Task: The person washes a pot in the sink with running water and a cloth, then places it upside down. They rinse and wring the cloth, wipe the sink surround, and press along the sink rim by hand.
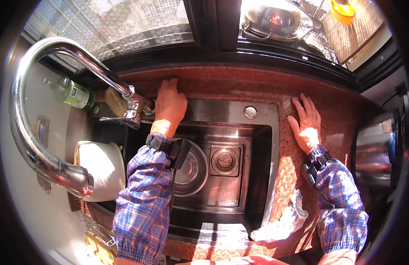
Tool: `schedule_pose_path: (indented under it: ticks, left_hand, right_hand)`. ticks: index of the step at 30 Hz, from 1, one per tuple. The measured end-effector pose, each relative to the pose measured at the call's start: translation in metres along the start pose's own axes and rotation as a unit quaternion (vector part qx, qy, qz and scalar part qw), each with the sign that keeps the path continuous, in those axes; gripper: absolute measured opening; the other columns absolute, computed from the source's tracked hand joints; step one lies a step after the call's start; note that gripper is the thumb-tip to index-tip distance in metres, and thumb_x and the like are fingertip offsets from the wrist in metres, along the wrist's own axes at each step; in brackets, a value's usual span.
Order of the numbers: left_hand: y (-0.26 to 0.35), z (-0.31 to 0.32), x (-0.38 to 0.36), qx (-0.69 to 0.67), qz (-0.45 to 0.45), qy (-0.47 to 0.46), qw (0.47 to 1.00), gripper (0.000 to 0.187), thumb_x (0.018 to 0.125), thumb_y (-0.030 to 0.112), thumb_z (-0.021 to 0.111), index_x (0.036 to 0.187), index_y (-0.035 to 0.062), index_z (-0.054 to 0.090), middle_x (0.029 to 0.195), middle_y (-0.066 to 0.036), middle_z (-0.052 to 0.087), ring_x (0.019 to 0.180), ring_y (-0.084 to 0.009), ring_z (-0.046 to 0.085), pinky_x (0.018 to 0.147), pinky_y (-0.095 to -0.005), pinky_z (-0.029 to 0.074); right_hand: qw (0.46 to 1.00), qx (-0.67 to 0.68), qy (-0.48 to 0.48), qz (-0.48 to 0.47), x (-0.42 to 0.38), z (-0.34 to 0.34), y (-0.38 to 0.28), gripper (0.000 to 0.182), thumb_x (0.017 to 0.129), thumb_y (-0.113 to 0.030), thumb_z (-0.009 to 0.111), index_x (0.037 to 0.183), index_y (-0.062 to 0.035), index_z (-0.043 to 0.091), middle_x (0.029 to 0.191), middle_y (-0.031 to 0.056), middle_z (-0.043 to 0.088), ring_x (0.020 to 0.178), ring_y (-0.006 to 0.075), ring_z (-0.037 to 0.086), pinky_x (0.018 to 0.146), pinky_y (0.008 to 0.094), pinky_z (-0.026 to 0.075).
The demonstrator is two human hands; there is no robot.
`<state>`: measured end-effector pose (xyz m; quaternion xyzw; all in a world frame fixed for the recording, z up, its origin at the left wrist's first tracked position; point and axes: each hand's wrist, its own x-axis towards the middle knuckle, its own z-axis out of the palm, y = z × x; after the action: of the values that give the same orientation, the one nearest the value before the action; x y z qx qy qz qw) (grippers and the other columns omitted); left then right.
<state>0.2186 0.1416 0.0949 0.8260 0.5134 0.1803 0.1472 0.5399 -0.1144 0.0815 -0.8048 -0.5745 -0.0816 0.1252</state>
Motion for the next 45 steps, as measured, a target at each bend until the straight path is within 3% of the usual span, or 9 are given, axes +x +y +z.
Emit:
schedule_pose_path:
  ticks: [3,9,15,22,24,29,31,35,45]
  left_hand:
    - [-0.01,0.008,0.001,0.002,-0.038,0.063,0.997,0.046,0.084,0.003,0.054,0.129,0.0007,0.056,0.121,-0.021,0.056,0.116,-0.0424,0.055,0.097,-0.0493,0.048]
    - [-0.01,0.004,-0.008,-0.024,0.063,0.004,0.998,0.046,0.081,-0.001,0.055,0.127,0.0024,0.06,0.115,-0.017,0.058,0.113,-0.0401,0.055,0.094,-0.0489,0.049]
    - [-0.009,0.006,-0.024,0.075,0.117,0.099,0.985,0.046,0.076,-0.004,0.058,0.121,0.0025,0.065,0.113,-0.013,0.057,0.105,-0.0357,0.057,0.086,-0.0461,0.051]
    - [-0.013,0.0,-0.019,0.093,0.135,0.093,0.982,0.047,0.074,-0.004,0.061,0.12,0.0029,0.066,0.115,-0.012,0.058,0.105,-0.0354,0.056,0.085,-0.0461,0.051]
    - [-0.011,0.0,-0.022,0.054,0.182,0.056,0.98,0.049,0.073,-0.004,0.061,0.121,0.0031,0.065,0.115,-0.013,0.058,0.105,-0.0358,0.057,0.086,-0.0464,0.051]
    - [-0.02,-0.011,-0.059,0.05,0.175,0.039,0.982,0.051,0.076,-0.003,0.059,0.127,0.0008,0.06,0.116,-0.016,0.057,0.105,-0.0382,0.057,0.087,-0.0477,0.051]
    - [-0.022,-0.015,-0.069,-0.015,0.031,0.013,0.999,0.051,0.08,0.001,0.057,0.131,-0.001,0.057,0.117,-0.019,0.055,0.107,-0.0397,0.057,0.089,-0.0485,0.051]
    - [-0.026,-0.013,-0.057,0.043,-0.027,-0.009,0.999,0.05,0.084,0.01,0.055,0.133,-0.0016,0.055,0.118,-0.021,0.055,0.109,-0.0406,0.057,0.092,-0.0478,0.05]
    - [-0.005,-0.001,-0.055,0.069,0.038,0.019,0.997,0.046,0.083,0.012,0.056,0.123,-0.0109,0.059,0.11,-0.021,0.06,0.106,-0.0384,0.059,0.09,-0.0466,0.051]
  right_hand:
    - [1.0,-0.002,-0.005,0.004,0.0,-0.002,-0.001,0.058,0.093,-0.036,0.061,0.147,-0.0185,0.047,0.158,0.0118,0.036,0.145,0.0345,0.033,0.118,0.0488,0.025]
    - [1.0,0.002,-0.003,0.002,0.0,-0.002,-0.002,0.057,0.093,-0.036,0.061,0.146,-0.0179,0.048,0.157,0.0118,0.036,0.145,0.0343,0.033,0.118,0.0486,0.025]
    - [1.0,0.0,0.002,-0.001,0.0,0.0,-0.001,0.057,0.093,-0.035,0.062,0.145,-0.0177,0.049,0.157,0.0119,0.037,0.145,0.0343,0.033,0.117,0.0486,0.026]
    - [1.0,-0.002,0.002,0.0,0.0,-0.002,-0.002,0.057,0.092,-0.034,0.063,0.145,-0.0178,0.048,0.157,0.0121,0.037,0.145,0.0342,0.033,0.117,0.0486,0.026]
    - [1.0,-0.003,0.004,-0.003,0.0,-0.002,-0.001,0.057,0.092,-0.034,0.063,0.146,-0.0182,0.048,0.157,0.0122,0.037,0.145,0.0343,0.033,0.117,0.0486,0.026]
    - [1.0,-0.001,0.002,0.002,0.001,-0.002,0.0,0.058,0.093,-0.035,0.062,0.146,-0.0185,0.048,0.157,0.012,0.036,0.145,0.0345,0.033,0.118,0.0488,0.025]
    - [1.0,0.002,0.001,0.001,-0.001,0.0,-0.001,0.058,0.093,-0.035,0.062,0.146,-0.0186,0.047,0.157,0.0119,0.036,0.145,0.0346,0.033,0.118,0.0488,0.025]
    - [1.0,0.001,0.0,-0.002,0.0,0.0,0.0,0.058,0.093,-0.035,0.061,0.147,-0.0187,0.047,0.157,0.012,0.036,0.145,0.0344,0.033,0.118,0.0488,0.025]
    - [1.0,-0.004,-0.008,0.002,0.0,0.0,0.0,0.058,0.093,-0.035,0.06,0.147,-0.0185,0.047,0.158,0.0115,0.035,0.145,0.0339,0.032,0.118,0.0481,0.024]
